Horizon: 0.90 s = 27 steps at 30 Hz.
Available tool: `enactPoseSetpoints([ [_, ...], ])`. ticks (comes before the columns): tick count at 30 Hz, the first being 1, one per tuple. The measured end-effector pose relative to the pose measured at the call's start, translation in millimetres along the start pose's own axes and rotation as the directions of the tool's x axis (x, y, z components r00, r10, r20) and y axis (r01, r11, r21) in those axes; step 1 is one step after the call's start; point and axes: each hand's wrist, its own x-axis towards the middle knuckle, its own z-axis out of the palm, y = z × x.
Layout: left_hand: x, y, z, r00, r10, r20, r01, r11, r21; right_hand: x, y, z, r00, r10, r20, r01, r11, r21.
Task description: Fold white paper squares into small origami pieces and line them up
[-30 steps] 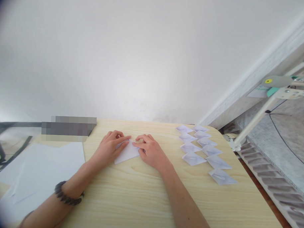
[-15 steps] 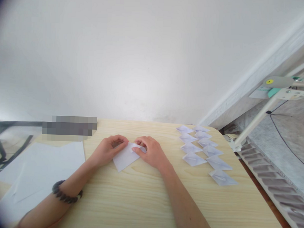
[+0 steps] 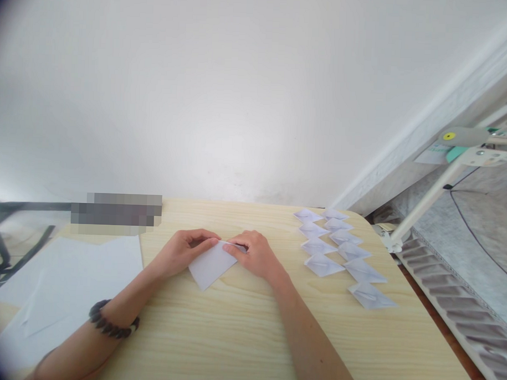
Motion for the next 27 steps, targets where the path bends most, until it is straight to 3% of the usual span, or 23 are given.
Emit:
enactPoseSetpoints([
  [11, 1.1, 2.4, 6.4, 0.993, 0.122, 0.001, -0.119, 0.963, 0.243, 2.3, 0.0, 6.5, 0.998, -0.057, -0.023, 0.053, 0.989, -0.135],
  [14, 0.6, 3.6, 4.2, 0.994, 0.105, 0.034, -0.11, 0.975, 0.193, 2.1, -0.4, 2.9, 0.999, -0.041, 0.014, 0.042, 0.995, -0.093],
  [21, 0.4, 3.3, -3.7, 0.996, -0.032, 0.079, 0.033, 0.999, -0.01, 0.2, 2.2, -8.4, 0.993, 0.056, 0.102, -0.067, 0.991, 0.113],
  [27, 1.6, 1.8, -11.1, 0.999, -0.051, 0.006, 0.051, 0.995, -0.086, -2.6, 9.8, -13.4, 0.987, 0.114, 0.112, -0.142, 0.944, 0.297],
])
